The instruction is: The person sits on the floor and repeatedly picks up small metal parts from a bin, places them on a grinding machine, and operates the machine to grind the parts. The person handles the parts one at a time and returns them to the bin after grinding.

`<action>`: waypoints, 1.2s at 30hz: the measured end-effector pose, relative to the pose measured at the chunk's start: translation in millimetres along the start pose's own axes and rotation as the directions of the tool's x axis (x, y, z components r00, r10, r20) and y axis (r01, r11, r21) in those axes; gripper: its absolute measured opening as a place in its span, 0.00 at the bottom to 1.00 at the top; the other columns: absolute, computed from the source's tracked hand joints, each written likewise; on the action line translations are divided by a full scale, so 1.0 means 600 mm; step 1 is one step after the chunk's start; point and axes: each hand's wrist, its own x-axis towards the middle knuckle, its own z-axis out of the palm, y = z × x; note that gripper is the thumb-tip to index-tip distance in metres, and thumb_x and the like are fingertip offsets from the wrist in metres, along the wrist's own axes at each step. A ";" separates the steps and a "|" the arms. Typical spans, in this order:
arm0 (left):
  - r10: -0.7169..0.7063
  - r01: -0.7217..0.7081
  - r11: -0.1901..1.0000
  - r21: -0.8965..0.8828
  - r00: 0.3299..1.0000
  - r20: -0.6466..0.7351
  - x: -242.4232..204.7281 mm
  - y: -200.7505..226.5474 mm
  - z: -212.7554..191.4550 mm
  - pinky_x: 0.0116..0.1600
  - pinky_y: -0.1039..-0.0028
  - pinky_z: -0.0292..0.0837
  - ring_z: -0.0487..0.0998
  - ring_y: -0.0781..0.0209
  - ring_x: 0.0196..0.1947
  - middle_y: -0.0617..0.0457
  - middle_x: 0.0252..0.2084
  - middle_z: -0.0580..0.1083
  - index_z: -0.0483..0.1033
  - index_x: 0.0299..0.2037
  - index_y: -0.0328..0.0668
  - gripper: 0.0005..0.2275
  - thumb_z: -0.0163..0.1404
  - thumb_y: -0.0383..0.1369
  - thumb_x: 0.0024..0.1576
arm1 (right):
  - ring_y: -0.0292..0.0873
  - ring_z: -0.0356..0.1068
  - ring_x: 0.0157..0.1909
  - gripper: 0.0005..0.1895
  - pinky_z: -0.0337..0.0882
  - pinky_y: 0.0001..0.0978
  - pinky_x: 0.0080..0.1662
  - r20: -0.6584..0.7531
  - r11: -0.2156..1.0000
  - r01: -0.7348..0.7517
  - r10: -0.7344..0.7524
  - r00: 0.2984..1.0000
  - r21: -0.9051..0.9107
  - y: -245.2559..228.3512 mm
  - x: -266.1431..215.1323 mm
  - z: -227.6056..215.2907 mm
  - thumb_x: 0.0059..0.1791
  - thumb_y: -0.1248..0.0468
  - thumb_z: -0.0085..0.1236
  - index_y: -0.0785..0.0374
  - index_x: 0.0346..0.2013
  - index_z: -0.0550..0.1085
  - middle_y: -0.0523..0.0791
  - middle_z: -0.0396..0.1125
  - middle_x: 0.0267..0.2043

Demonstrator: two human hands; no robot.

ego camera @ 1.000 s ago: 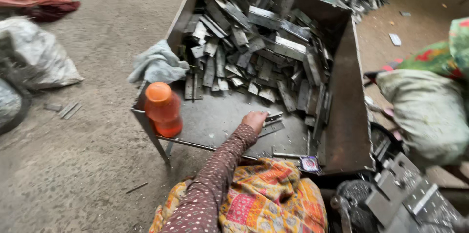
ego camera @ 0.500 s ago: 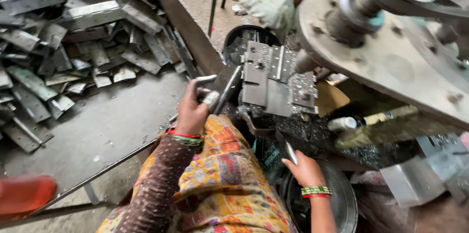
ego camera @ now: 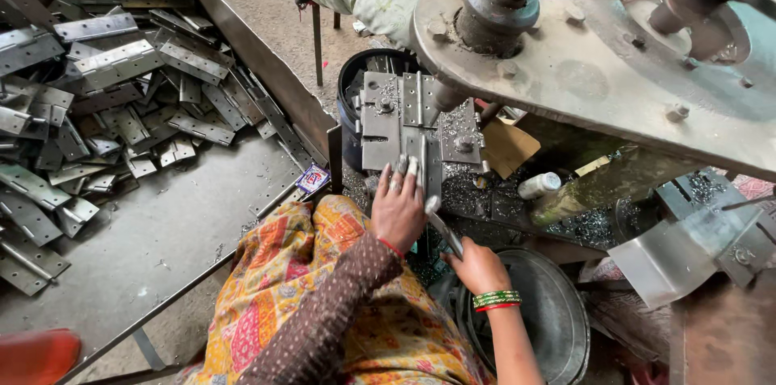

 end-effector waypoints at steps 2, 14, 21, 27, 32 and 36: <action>-0.004 0.004 1.000 -0.024 1.000 -0.001 0.020 -0.007 0.012 0.76 0.51 0.46 0.65 0.44 0.68 0.36 0.65 0.68 0.75 0.51 0.29 0.17 0.45 0.35 0.58 | 0.64 0.74 0.39 0.25 0.73 0.56 0.42 -0.028 1.000 0.014 -0.015 1.000 -0.002 0.006 -0.003 0.006 0.47 0.44 0.60 0.65 0.36 0.71 0.59 0.73 0.32; -0.020 0.014 0.998 -0.064 0.994 -0.103 0.047 -0.021 0.013 0.74 0.51 0.48 0.71 0.44 0.61 0.38 0.58 0.73 0.78 0.46 0.31 0.15 0.45 0.33 0.55 | 0.63 0.75 0.35 0.23 0.73 0.54 0.39 -0.133 0.981 -0.005 0.031 0.991 0.192 0.062 -0.010 0.156 0.48 0.46 0.59 0.64 0.40 0.72 0.59 0.72 0.28; -0.007 0.005 1.000 -0.009 0.992 -0.126 0.057 -0.028 0.036 0.75 0.52 0.48 0.72 0.43 0.61 0.37 0.56 0.73 0.77 0.48 0.28 0.15 0.44 0.31 0.56 | 0.63 0.75 0.36 0.28 0.74 0.53 0.40 0.005 0.999 0.019 -0.019 1.000 0.050 0.057 0.030 0.067 0.46 0.42 0.61 0.66 0.36 0.71 0.58 0.73 0.30; -0.018 0.013 0.991 0.130 0.999 0.043 0.107 -0.034 0.087 0.76 0.48 0.45 0.74 0.41 0.59 0.34 0.56 0.73 0.75 0.53 0.25 0.17 0.42 0.30 0.60 | 0.62 0.76 0.36 0.23 0.75 0.53 0.40 -0.084 0.996 0.008 -0.001 0.996 0.088 0.051 0.006 0.092 0.48 0.46 0.59 0.64 0.38 0.72 0.59 0.73 0.31; -0.011 0.010 0.998 0.055 1.000 0.016 0.073 -0.031 0.077 0.75 0.48 0.44 0.73 0.40 0.60 0.33 0.57 0.72 0.76 0.51 0.25 0.16 0.43 0.30 0.58 | 0.63 0.75 0.37 0.23 0.74 0.54 0.40 -0.140 0.989 -0.022 0.043 0.989 0.146 0.056 -0.018 0.154 0.47 0.46 0.61 0.65 0.36 0.73 0.60 0.73 0.30; -0.004 0.004 0.995 0.096 1.000 0.000 0.080 -0.024 0.064 0.74 0.49 0.43 0.72 0.40 0.60 0.33 0.57 0.72 0.78 0.44 0.29 0.14 0.44 0.32 0.56 | 0.60 0.76 0.35 0.25 0.75 0.52 0.40 0.025 0.982 0.002 -0.006 1.000 0.191 0.059 0.016 0.095 0.45 0.45 0.63 0.67 0.34 0.72 0.57 0.74 0.30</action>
